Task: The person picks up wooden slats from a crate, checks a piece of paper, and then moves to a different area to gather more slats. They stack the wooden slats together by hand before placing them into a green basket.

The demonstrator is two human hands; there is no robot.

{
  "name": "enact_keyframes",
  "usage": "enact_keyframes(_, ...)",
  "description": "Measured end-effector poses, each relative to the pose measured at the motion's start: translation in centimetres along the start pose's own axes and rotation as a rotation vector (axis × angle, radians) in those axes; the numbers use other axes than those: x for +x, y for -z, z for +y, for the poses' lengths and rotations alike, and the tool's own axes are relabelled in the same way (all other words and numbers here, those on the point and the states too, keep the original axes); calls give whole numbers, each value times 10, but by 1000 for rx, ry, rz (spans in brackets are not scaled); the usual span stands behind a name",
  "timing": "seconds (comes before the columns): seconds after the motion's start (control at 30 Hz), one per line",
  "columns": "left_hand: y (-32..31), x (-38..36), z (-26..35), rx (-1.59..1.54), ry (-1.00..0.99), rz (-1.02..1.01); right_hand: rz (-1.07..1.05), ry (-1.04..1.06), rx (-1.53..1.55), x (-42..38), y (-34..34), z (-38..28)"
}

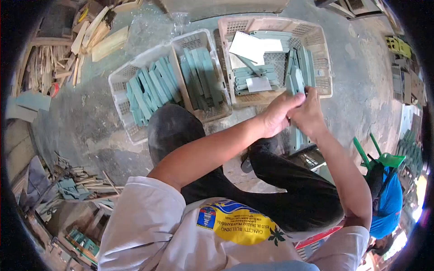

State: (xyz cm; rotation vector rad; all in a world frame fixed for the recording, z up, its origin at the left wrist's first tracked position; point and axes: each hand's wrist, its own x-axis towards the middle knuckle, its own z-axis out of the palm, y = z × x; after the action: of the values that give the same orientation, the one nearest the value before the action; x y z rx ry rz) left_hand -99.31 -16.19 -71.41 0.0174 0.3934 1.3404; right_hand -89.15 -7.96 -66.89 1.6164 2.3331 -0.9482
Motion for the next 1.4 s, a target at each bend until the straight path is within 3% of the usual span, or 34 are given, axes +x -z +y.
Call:
enact_keyframes(0.17, -10, -27, -2, 5, 132, 54, -15, 126, -118, -57, 25, -19)
enact_keyframes(0.23, -5, -34, -6, 76, 170, 97, -172, 54, 48, -76, 40, -32)
enact_keyframes(0.27, -8, -35, -5, 70, 147, 117, -101, 89, 33, -82, 38, -24)
enact_keyframes(0.37, -13, -38, 2, 17, 127, 58, -79, 68, 239, -84, 42, -18)
enact_keyframes(0.43, -10, -40, 5, 47, 118, 44, -6, 171, 183, -83, 44, -23)
enact_keyframes(0.5, -6, -44, 6, 4, 109, 148, -110, 135, 210, -76, 48, -26)
enact_keyframes(0.67, -3, -48, 13, 77, 121, 117, -201, 91, 295, -66, 49, -24)
enact_keyframes(0.83, -8, -51, 16, 80, 105, 41, -132, 165, -9, -72, 51, -36)
enact_keyframes(1.4, 6, -37, 6, 98, 102, -8, -157, 101, -76, -72, 46, -42)
